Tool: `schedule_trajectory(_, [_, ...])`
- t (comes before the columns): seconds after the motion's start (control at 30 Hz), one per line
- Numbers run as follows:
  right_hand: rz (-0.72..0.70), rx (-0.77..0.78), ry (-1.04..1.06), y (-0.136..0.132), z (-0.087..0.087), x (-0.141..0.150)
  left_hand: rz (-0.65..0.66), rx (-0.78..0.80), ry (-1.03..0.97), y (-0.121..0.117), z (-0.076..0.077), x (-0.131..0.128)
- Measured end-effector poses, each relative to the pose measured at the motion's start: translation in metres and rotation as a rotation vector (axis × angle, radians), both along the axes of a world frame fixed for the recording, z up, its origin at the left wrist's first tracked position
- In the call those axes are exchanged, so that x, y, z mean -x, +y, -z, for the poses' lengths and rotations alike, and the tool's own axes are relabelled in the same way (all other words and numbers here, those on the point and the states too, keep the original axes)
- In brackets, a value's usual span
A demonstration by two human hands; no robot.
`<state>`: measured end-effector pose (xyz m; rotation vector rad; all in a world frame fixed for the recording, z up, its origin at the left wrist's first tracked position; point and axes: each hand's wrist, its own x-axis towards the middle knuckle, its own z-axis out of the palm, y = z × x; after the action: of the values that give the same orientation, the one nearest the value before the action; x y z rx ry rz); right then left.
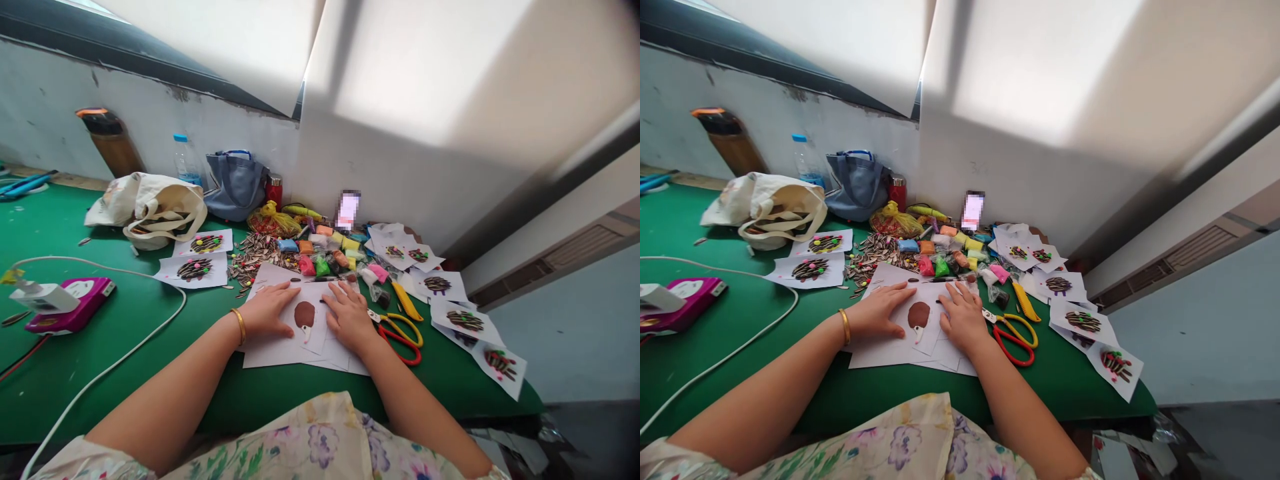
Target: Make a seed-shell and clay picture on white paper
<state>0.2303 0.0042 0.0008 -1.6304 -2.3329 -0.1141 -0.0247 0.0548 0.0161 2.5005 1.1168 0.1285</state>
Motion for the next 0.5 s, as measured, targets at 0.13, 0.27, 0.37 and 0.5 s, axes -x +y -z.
schedule_trajectory(0.13, [0.012, -0.039, 0.044, 0.001, 0.0013, -0.0015, 0.0, 0.01, -0.01, -0.0003, -0.0007, 0.0])
schedule_trajectory(0.27, [0.018, -0.07, 0.061, 0.0006, 0.0024, -0.0037, -0.002, 0.001, -0.005, -0.0005, -0.0007, 0.0001])
schedule_trajectory(0.37, [0.014, -0.06, 0.041, -0.0011, 0.0004, -0.0037, -0.003, -0.002, 0.001, -0.0007, -0.0006, 0.0002])
schedule_trajectory(0.5, [0.0, -0.071, 0.03, -0.0042, -0.0039, -0.001, 0.003, -0.01, 0.004, -0.0007, -0.0003, 0.0004])
